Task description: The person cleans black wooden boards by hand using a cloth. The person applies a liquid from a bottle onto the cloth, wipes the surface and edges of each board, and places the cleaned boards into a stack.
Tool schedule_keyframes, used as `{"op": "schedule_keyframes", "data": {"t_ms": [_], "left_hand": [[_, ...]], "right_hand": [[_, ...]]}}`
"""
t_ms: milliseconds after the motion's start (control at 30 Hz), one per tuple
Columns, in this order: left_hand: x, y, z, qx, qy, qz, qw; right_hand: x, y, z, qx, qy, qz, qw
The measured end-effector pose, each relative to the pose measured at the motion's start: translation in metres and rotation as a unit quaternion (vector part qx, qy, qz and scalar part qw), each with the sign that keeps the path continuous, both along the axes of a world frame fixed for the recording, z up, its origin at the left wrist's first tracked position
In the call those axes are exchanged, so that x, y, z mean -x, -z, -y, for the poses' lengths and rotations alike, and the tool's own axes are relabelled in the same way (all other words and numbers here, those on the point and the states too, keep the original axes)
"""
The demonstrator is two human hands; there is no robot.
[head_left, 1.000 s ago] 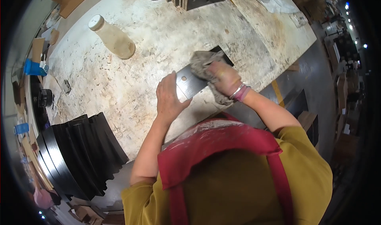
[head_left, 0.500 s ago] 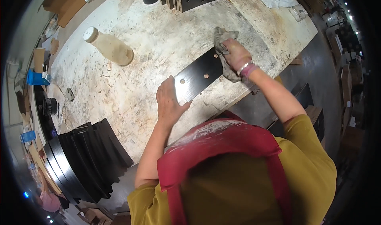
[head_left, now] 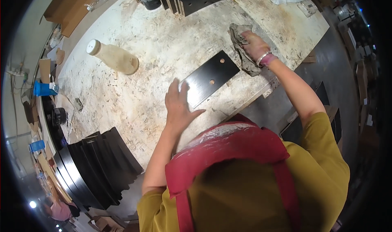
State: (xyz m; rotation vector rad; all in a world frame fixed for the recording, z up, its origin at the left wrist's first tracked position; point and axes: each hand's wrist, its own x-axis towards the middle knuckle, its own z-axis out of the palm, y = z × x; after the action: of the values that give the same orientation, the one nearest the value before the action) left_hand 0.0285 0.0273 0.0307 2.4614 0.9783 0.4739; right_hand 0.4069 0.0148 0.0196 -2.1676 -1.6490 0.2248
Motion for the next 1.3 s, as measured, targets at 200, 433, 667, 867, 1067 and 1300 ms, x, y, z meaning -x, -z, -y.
{"op": "schedule_keyframes", "data": {"t_ms": [200,433,667,867,1067,1300], "left_hand": [[-0.014,-0.033,-0.013,0.182,0.012,0.006,0.983],[0.014,0.011,-0.015,0.893,-0.040,0.385,0.227],[0.010,0.019,-0.003,0.894,-0.032,0.365,0.256],[0.020,0.034,-0.004,0.880,-0.037,0.425,0.208],[0.022,-0.001,-0.013,0.844,-0.128,0.311,0.418],[0.033,-0.047,-0.019,0.253,-0.201,0.001,0.946]], "right_hand": [[-0.031,-0.013,0.018,-0.066,0.119,-0.152,0.979],[0.196,-0.087,0.012,0.042,-0.284,0.060,0.956],[0.082,0.005,-0.040,0.089,-0.004,-0.097,0.991],[0.188,-0.045,-0.010,-0.019,-0.339,-0.004,0.940],[0.054,-0.007,-0.053,0.050,-0.026,0.008,0.998],[0.084,-0.055,-0.016,0.032,-0.027,-0.131,0.991]]}}
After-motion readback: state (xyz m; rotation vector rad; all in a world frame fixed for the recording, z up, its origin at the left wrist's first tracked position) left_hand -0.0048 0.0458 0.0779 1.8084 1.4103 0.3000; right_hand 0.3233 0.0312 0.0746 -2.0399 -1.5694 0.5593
